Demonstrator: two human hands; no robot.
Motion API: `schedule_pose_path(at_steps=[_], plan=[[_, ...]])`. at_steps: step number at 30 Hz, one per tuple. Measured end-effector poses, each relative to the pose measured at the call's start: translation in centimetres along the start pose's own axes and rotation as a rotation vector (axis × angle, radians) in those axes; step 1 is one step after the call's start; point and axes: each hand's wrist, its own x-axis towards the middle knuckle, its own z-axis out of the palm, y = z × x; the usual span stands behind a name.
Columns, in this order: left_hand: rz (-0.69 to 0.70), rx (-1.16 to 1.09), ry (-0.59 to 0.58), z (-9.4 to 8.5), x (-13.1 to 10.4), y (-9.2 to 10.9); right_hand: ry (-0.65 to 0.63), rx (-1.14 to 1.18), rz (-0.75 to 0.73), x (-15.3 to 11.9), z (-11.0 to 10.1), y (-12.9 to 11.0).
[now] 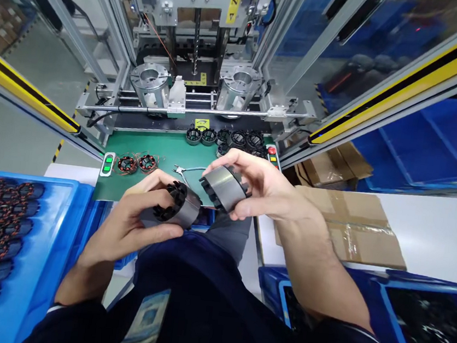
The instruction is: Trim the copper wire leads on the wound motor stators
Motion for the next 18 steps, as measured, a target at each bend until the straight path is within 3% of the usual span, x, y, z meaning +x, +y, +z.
schedule_pose_path(at_steps=[8,18], plan=[[-0.031,-0.075,-0.056,0.3,0.1,-0.9,0.053,-0.030,0.100,1.5,0.2,0.5],[-0.083,-0.138,-0.043,0.4,-0.4,-1.6,-0.066,0.134,0.189,2.7,0.4,0.9]])
